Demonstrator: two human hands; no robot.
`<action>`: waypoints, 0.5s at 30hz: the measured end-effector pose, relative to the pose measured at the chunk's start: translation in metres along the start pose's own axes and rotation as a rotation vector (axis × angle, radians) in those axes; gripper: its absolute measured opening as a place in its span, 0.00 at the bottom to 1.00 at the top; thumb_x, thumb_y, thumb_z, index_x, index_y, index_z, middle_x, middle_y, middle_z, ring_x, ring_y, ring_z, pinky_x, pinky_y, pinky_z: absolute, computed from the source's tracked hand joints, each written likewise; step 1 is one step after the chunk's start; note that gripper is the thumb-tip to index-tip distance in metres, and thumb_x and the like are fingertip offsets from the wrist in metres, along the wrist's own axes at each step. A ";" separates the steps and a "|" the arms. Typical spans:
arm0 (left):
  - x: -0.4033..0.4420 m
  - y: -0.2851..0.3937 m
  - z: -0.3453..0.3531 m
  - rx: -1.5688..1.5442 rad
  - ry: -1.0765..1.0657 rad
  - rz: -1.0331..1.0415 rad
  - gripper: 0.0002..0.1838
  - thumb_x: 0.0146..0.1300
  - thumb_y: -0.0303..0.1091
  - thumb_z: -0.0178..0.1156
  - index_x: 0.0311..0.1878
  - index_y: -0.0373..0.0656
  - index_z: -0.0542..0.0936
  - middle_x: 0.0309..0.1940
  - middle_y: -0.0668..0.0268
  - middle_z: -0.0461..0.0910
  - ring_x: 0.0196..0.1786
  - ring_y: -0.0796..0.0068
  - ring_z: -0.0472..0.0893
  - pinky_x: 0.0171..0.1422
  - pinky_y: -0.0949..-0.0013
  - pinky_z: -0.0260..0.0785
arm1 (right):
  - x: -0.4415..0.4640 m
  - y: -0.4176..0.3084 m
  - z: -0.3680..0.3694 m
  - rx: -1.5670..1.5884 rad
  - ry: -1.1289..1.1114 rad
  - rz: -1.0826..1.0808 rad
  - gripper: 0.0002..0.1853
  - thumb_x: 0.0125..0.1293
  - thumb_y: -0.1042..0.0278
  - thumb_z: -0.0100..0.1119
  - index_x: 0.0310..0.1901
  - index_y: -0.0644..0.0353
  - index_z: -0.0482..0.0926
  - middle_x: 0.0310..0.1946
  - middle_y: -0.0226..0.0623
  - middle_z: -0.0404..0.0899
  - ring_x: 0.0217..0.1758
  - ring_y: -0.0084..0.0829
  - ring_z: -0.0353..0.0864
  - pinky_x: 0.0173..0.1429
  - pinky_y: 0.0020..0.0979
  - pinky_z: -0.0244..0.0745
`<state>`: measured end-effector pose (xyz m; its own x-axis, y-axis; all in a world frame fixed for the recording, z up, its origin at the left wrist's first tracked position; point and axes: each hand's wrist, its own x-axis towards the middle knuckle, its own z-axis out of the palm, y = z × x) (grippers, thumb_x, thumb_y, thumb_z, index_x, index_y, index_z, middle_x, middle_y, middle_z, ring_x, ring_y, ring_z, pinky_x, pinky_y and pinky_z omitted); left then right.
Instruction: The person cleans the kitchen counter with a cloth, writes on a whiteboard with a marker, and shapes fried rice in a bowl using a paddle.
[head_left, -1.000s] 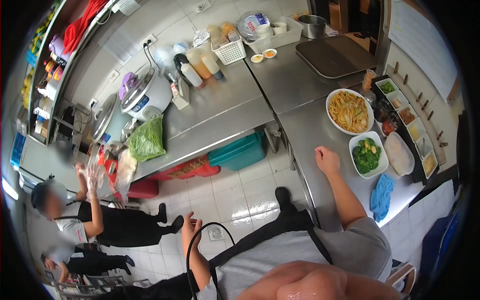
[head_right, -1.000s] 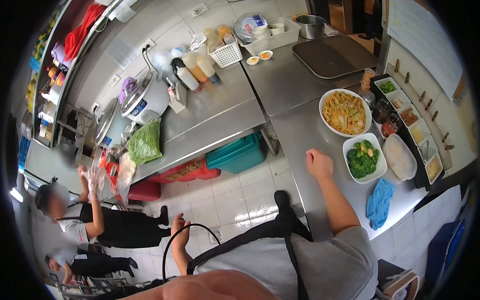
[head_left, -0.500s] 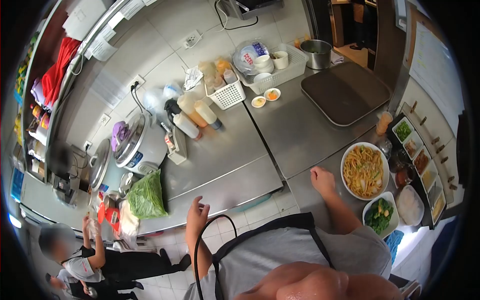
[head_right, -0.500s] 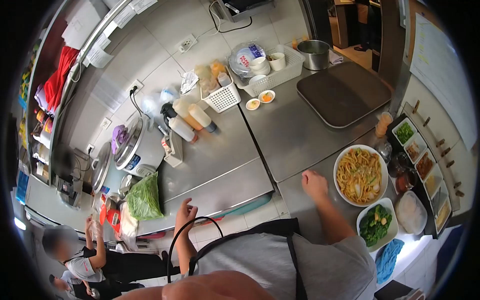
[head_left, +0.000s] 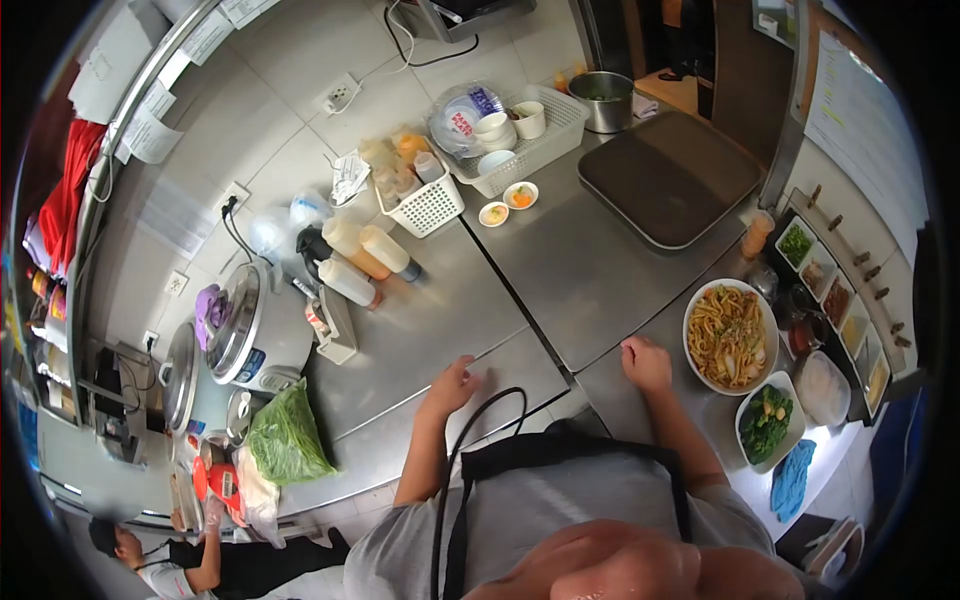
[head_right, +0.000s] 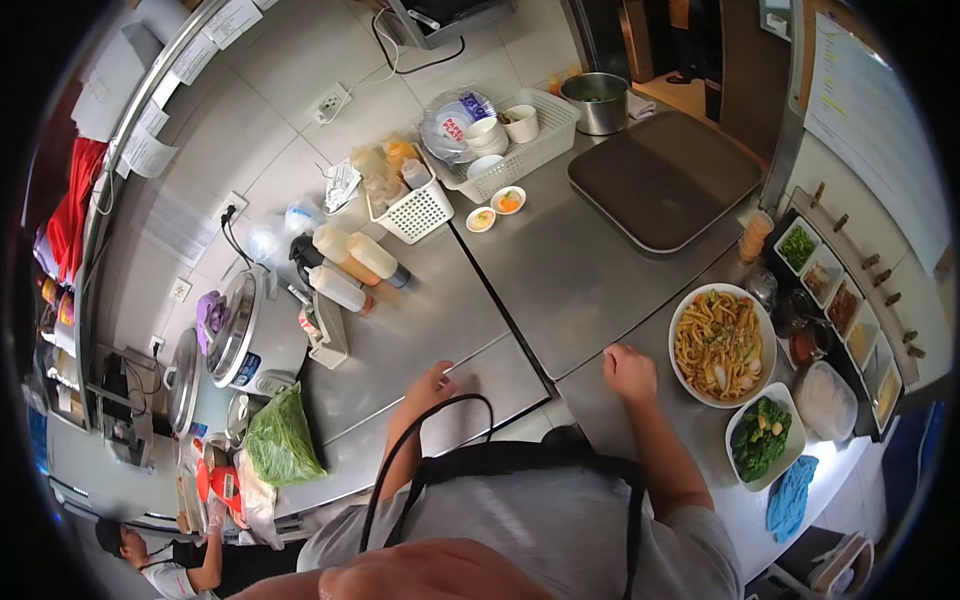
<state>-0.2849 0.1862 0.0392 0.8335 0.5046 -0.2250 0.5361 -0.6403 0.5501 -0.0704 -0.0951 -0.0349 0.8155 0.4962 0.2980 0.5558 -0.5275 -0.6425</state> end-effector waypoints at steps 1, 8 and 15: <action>0.008 0.003 0.001 0.007 -0.024 0.043 0.23 0.51 0.41 0.56 0.50 0.41 0.68 0.34 0.52 0.75 0.38 0.57 0.75 0.43 0.63 0.67 | -0.001 -0.001 0.000 -0.009 0.012 0.015 0.04 0.48 0.70 0.51 0.27 0.56 0.75 0.26 0.38 0.76 0.29 0.40 0.76 0.33 0.36 0.71; 0.077 0.012 0.009 0.031 -0.180 0.269 0.24 0.52 0.44 0.55 0.50 0.41 0.67 0.33 0.53 0.75 0.38 0.59 0.75 0.42 0.63 0.67 | -0.003 -0.002 0.005 -0.078 0.135 0.065 0.04 0.49 0.69 0.51 0.27 0.55 0.75 0.25 0.37 0.75 0.27 0.40 0.75 0.33 0.36 0.71; 0.099 0.000 0.005 0.039 -0.268 0.309 0.24 0.52 0.44 0.54 0.50 0.40 0.67 0.34 0.53 0.75 0.37 0.58 0.75 0.43 0.63 0.66 | -0.001 -0.009 0.007 -0.164 0.133 0.142 0.04 0.47 0.69 0.50 0.26 0.54 0.75 0.25 0.37 0.75 0.28 0.39 0.74 0.33 0.36 0.71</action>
<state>-0.2018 0.2333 0.0131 0.9586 0.1197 -0.2585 0.2556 -0.7622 0.5948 -0.0775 -0.0862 -0.0344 0.8954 0.3193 0.3103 0.4438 -0.6958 -0.5647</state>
